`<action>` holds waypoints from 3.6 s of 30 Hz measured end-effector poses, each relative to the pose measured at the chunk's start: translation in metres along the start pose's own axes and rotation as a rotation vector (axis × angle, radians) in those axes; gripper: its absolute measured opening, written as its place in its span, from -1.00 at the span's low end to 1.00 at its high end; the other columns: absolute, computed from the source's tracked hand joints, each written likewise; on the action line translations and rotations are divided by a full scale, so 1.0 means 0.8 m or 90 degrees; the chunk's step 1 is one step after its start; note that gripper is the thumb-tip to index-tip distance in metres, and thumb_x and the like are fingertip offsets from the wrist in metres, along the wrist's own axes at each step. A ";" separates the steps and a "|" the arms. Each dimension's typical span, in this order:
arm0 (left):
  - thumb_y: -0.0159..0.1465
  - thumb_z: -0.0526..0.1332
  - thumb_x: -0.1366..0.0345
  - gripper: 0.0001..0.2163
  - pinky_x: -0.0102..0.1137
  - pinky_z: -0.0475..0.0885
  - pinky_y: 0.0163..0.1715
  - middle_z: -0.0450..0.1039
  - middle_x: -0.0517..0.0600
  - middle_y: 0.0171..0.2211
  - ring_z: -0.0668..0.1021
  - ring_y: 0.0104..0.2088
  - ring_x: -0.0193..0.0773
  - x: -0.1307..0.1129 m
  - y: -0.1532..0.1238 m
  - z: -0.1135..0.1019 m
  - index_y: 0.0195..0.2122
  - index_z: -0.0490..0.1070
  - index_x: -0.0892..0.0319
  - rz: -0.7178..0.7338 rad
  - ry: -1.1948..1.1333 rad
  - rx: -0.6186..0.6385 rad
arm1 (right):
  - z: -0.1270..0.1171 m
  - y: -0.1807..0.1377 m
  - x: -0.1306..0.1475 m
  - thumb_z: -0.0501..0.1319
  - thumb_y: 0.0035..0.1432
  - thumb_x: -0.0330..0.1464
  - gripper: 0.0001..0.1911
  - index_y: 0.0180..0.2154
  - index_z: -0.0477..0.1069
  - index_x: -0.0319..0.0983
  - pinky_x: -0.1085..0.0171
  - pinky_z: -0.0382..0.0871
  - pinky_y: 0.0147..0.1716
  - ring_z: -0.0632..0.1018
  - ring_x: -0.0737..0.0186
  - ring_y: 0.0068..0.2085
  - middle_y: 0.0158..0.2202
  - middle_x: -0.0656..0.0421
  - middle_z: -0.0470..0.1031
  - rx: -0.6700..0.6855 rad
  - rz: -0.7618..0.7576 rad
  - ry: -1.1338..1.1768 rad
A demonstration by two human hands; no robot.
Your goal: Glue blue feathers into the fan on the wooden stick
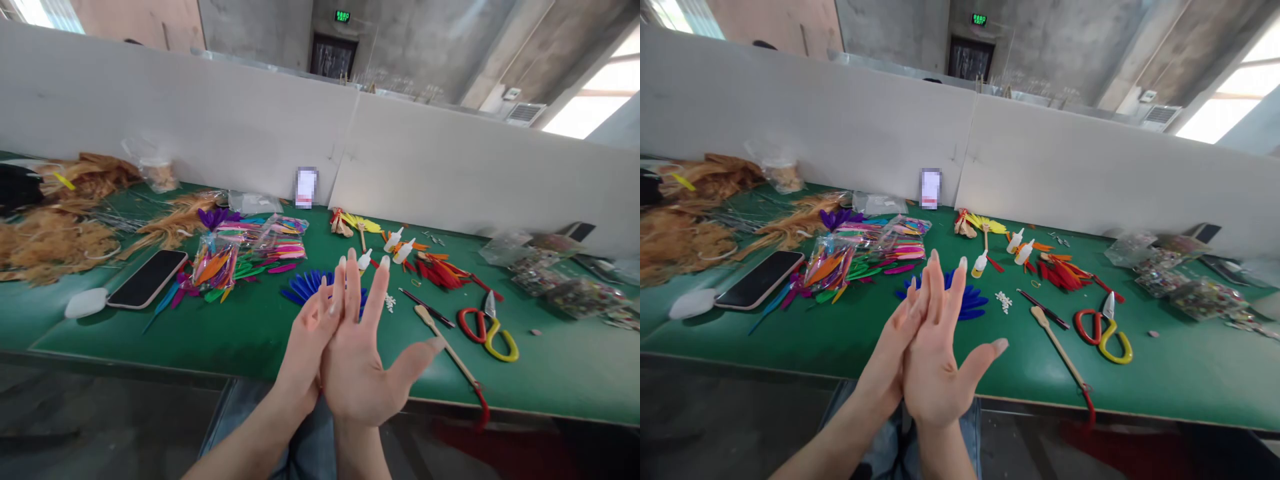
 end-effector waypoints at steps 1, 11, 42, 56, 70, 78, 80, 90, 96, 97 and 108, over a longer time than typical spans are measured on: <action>0.18 0.30 0.13 -0.60 -0.38 0.31 0.10 0.34 -0.04 0.15 0.34 0.18 -0.14 0.000 -0.001 0.000 0.06 0.40 -0.02 -0.011 -0.008 0.014 | 0.001 0.001 0.001 -0.39 0.11 0.22 -0.20 0.24 0.05 0.05 -0.11 -0.28 0.28 0.04 0.19 0.32 0.30 0.26 0.12 0.006 -0.010 -0.005; 0.11 0.36 0.18 -0.53 -0.30 0.25 0.16 0.32 0.03 0.16 0.29 0.21 -0.07 -0.004 0.002 -0.004 0.07 0.39 0.05 0.013 -0.037 0.018 | 0.001 0.001 -0.003 -0.41 0.09 0.23 -0.18 0.25 0.02 0.06 -0.09 -0.34 0.28 0.03 0.20 0.33 0.28 0.25 0.15 0.009 -0.004 0.009; 0.38 -0.06 0.09 -0.60 -0.17 -0.09 0.27 0.05 -0.08 0.30 0.05 0.31 -0.13 -0.002 -0.007 -0.033 0.24 0.12 -0.14 0.376 0.407 0.050 | -0.023 0.020 0.007 -0.26 0.15 0.19 -0.29 0.23 0.03 0.10 -0.11 -0.17 0.27 0.11 0.20 0.30 0.28 0.30 0.14 -0.080 0.004 -0.023; 0.26 -0.24 -0.19 -0.40 0.07 -0.42 0.20 -0.40 -0.08 0.38 -0.23 0.33 0.13 0.014 -0.022 -0.034 0.30 -0.09 -0.17 0.483 0.846 0.151 | -0.021 0.025 0.010 -0.24 0.12 0.20 -0.26 0.24 0.03 0.07 -0.11 -0.17 0.26 0.07 0.18 0.32 0.30 0.27 0.11 -0.108 -0.038 -0.054; 0.24 -0.28 -0.22 -0.30 0.04 -0.43 0.20 -0.40 0.03 0.38 -0.23 0.32 0.15 0.018 -0.023 -0.035 0.34 -0.21 -0.03 0.468 0.955 0.178 | -0.035 0.015 0.002 -0.34 0.20 0.12 -0.31 0.25 0.02 0.04 -0.03 -0.26 0.29 0.07 0.27 0.31 0.31 0.28 0.07 -0.127 -0.060 -0.035; 0.21 -0.25 -0.25 -0.27 0.00 -0.44 0.21 -0.31 0.00 0.37 -0.21 0.33 0.10 0.014 -0.021 -0.030 0.34 -0.22 -0.02 0.452 0.911 0.154 | -0.035 0.011 -0.003 -0.31 0.15 0.17 -0.27 0.24 0.06 0.03 -0.08 -0.18 0.27 0.10 0.20 0.31 0.32 0.25 0.07 -0.125 -0.040 -0.037; 0.19 -0.23 -0.28 -0.25 0.01 -0.44 0.21 -0.28 0.02 0.37 -0.18 0.33 0.13 0.016 -0.025 -0.032 0.33 -0.19 -0.02 0.436 0.902 0.170 | -0.036 0.012 0.000 -0.28 0.16 0.16 -0.29 0.25 0.02 0.05 -0.06 -0.21 0.27 0.10 0.22 0.30 0.31 0.26 0.07 -0.137 -0.045 -0.041; 0.18 -0.25 -0.28 -0.23 0.02 -0.45 0.20 -0.31 0.04 0.37 -0.20 0.33 0.14 0.020 -0.031 -0.032 0.34 -0.21 0.00 0.440 0.928 0.187 | -0.033 0.007 0.003 -0.25 0.20 0.11 -0.34 0.25 0.02 0.05 -0.05 -0.22 0.28 0.11 0.22 0.30 0.31 0.27 0.08 -0.130 -0.038 -0.016; 0.20 -0.25 -0.26 -0.26 0.04 -0.45 0.20 -0.32 0.05 0.37 -0.22 0.32 0.15 0.013 -0.029 -0.031 0.34 -0.20 0.00 0.472 0.928 0.160 | -0.029 0.005 0.002 -0.28 0.15 0.18 -0.27 0.24 0.05 0.04 -0.04 -0.19 0.27 0.10 0.22 0.31 0.32 0.26 0.07 -0.118 -0.037 -0.014; 0.20 -0.24 -0.27 -0.25 0.04 -0.44 0.20 -0.31 0.06 0.37 -0.21 0.32 0.16 0.012 -0.029 -0.031 0.34 -0.19 0.01 0.473 0.925 0.161 | -0.029 0.005 0.001 -0.29 0.15 0.18 -0.27 0.24 0.05 0.05 -0.04 -0.19 0.27 0.10 0.22 0.30 0.32 0.26 0.06 -0.113 -0.035 -0.005; 0.21 -0.37 -0.25 -0.25 0.09 -0.40 0.20 -0.40 0.10 0.37 -0.23 0.33 0.13 0.012 -0.027 -0.029 0.35 -0.24 0.04 0.517 1.038 0.160 | -0.027 0.007 0.004 -0.27 0.14 0.19 -0.26 0.25 0.02 0.04 -0.06 -0.25 0.28 0.15 0.20 0.29 0.29 0.23 0.12 -0.098 -0.037 0.041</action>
Point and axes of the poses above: each hand's wrist, its own y-axis towards the middle knuckle, its own z-axis out of the palm, x = y × z, the point moved 3 cm from there along y, towards the middle knuckle
